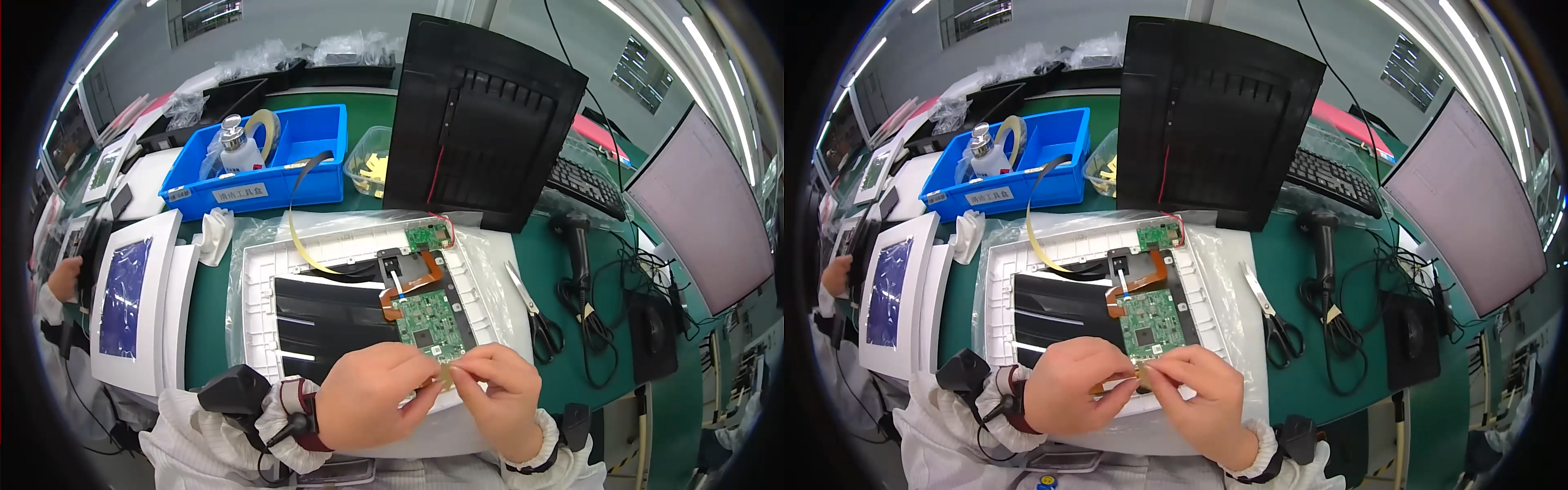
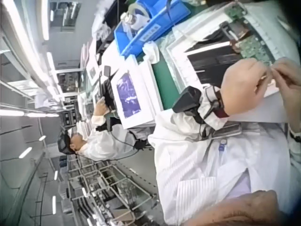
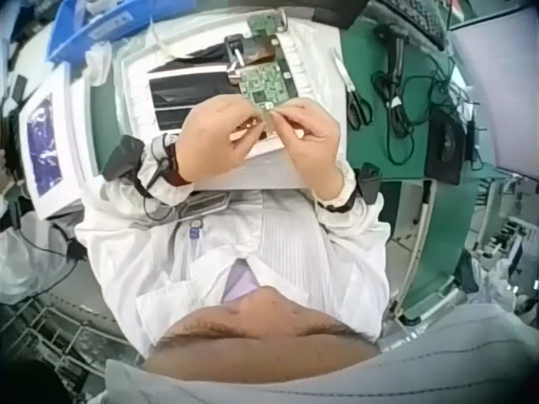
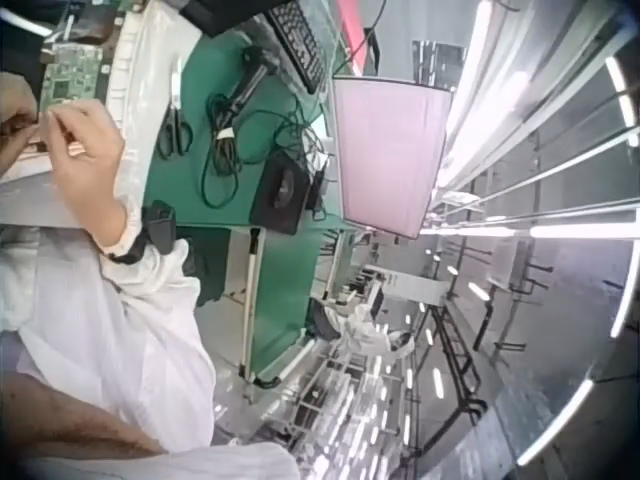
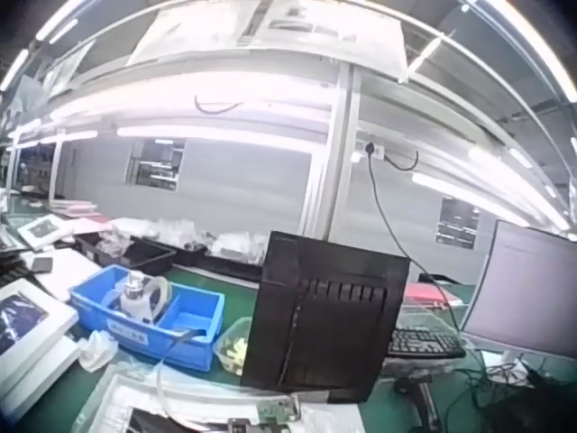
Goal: The recorder is assembling an electronic tablet by applying adhesive strips and connecting internal components like the motherboard and display cables.
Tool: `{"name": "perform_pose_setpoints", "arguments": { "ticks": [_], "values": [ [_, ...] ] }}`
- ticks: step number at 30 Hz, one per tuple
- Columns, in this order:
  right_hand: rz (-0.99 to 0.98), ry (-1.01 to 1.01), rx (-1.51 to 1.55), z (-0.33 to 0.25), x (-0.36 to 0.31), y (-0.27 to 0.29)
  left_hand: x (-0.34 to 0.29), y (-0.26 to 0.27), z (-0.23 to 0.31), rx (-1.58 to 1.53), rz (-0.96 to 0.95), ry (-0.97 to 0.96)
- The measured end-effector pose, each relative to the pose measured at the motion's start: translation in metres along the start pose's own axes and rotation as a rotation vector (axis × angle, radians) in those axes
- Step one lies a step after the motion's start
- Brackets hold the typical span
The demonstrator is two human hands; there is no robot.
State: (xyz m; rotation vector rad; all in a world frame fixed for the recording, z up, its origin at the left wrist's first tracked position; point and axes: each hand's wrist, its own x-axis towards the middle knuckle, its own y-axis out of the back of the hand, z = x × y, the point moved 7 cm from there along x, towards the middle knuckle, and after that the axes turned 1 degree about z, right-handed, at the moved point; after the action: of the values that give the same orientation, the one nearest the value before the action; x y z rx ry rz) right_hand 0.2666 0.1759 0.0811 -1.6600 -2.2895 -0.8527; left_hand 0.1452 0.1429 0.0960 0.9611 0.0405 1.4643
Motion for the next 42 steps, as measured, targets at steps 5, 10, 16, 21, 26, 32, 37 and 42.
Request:
{"name": "perform_pose_setpoints", "arguments": {
  "ticks": [5, 10, 16, 21, 26, 32, 37, 42],
  "values": [
    [-0.033, -0.366, 0.373, 0.017, -0.006, -0.009, 0.001, 0.001, 0.003, 0.041, 0.062, -0.088],
    [-0.020, -0.369, 0.489, 0.018, -0.008, -0.015, 0.001, 0.007, 0.003, 0.050, 0.121, -0.098],
    [-0.002, -0.409, 0.537, 0.022, -0.011, -0.017, -0.001, 0.006, -0.001, 0.001, 0.137, -0.118],
    [-0.050, -0.297, 0.383, 0.018, -0.007, -0.016, 0.000, 0.008, -0.003, -0.049, 0.151, -0.099],
    [-0.045, -0.211, 0.256, 0.012, -0.003, -0.014, 0.001, 0.009, -0.003, -0.074, 0.155, -0.098],
    [-0.067, -0.094, 0.072, 0.003, 0.000, -0.011, 0.000, 0.009, -0.002, -0.060, 0.162, -0.118],
    [-0.070, -0.030, 0.031, 0.003, -0.001, -0.009, 0.001, 0.008, -0.002, -0.076, 0.157, -0.107],
    [-0.078, 0.027, -0.011, -0.002, 0.002, -0.011, -0.001, 0.007, -0.005, -0.091, 0.152, -0.075]
  ]
}}
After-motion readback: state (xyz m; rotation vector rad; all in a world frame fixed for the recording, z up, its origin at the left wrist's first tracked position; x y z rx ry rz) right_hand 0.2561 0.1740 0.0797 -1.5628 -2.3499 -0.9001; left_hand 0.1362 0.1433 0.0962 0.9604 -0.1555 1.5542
